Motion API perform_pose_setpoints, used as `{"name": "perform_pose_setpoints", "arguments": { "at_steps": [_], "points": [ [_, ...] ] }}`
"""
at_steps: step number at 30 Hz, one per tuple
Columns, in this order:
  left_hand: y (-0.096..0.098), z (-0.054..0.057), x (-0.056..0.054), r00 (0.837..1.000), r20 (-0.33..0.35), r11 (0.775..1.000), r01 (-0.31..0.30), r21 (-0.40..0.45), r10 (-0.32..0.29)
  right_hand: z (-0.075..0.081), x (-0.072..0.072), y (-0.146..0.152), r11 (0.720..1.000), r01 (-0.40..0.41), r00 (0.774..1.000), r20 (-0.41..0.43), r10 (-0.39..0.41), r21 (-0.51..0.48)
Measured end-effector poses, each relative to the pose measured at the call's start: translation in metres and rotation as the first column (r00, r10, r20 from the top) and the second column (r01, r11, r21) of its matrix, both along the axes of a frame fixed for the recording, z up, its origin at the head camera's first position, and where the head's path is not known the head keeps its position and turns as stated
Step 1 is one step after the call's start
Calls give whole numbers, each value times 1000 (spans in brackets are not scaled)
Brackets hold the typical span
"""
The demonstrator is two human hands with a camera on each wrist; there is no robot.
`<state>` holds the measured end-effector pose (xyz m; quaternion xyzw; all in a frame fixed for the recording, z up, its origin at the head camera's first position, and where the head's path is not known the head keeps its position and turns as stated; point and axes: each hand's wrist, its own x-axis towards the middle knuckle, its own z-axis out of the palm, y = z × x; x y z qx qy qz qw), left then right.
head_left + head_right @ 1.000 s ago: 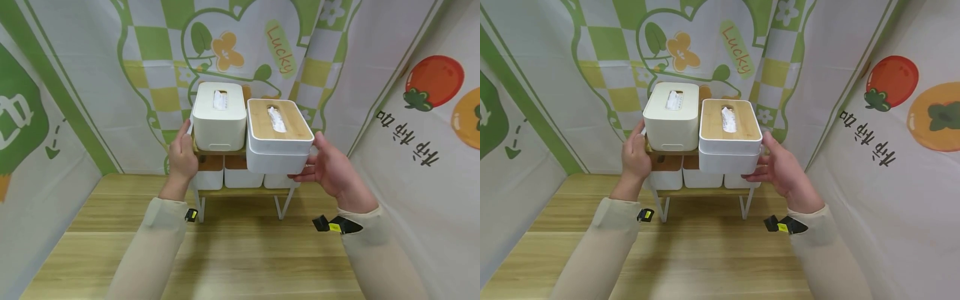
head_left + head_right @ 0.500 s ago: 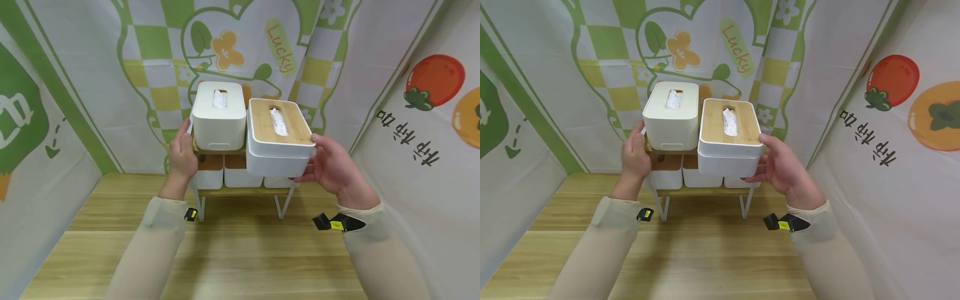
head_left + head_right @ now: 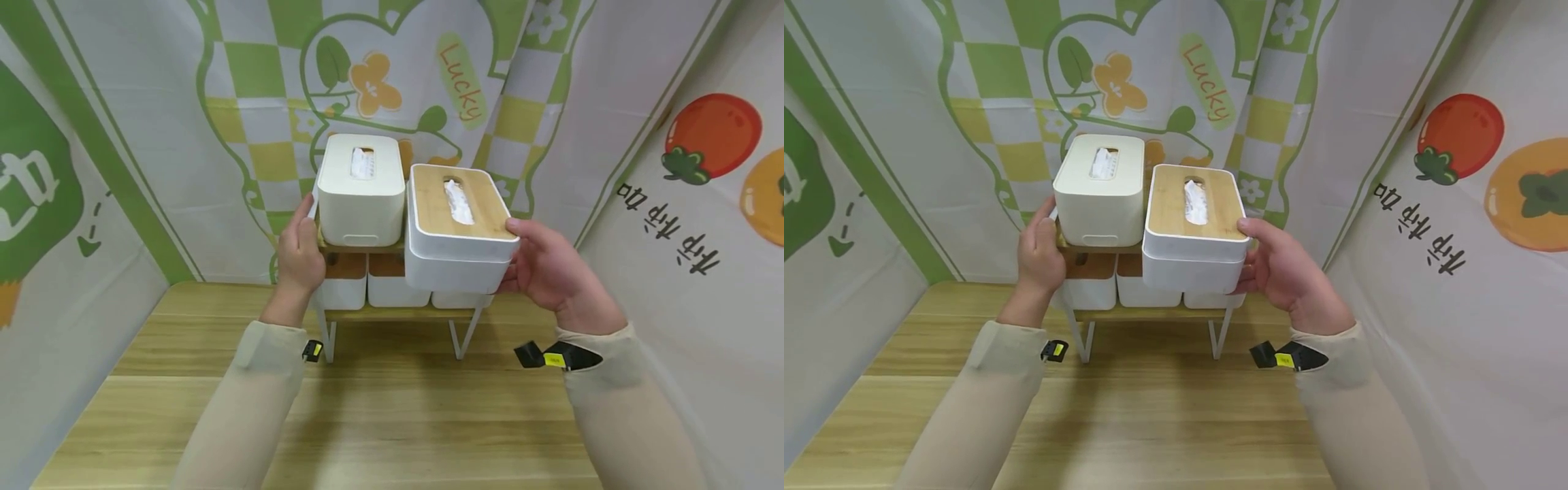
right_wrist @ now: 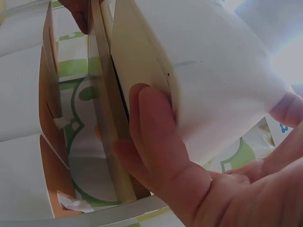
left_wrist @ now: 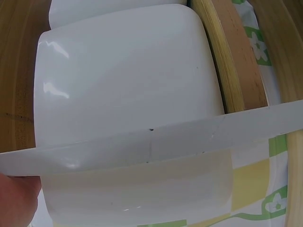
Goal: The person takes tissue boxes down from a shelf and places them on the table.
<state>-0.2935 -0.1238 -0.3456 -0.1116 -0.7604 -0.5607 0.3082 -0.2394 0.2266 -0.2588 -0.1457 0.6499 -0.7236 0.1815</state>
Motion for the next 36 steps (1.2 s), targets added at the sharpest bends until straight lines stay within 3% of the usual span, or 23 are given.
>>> {"name": "perform_pose_setpoints", "arguments": {
  "at_steps": [14,18,23,27,36],
  "points": [
    [-3,0,2,1000,-3,1000,1,20,-1,6,5,10,999,-7,1000,14,6,40],
    [-3,0,3,1000,-9,1000,-6,19,6,5,6,16,996,-88,993,72,90,-33],
    [0,-1,2,1000,-2,1000,3,18,-3,3,2,18,975,-184,966,161,203,-124],
    [2,-2,2,1000,2,1000,1,17,-1,5,1,16,978,-173,964,182,192,-117],
    [1,0,1,999,12,999,-29,17,29,5,6,15,980,-175,972,140,188,-94]
  ]
}}
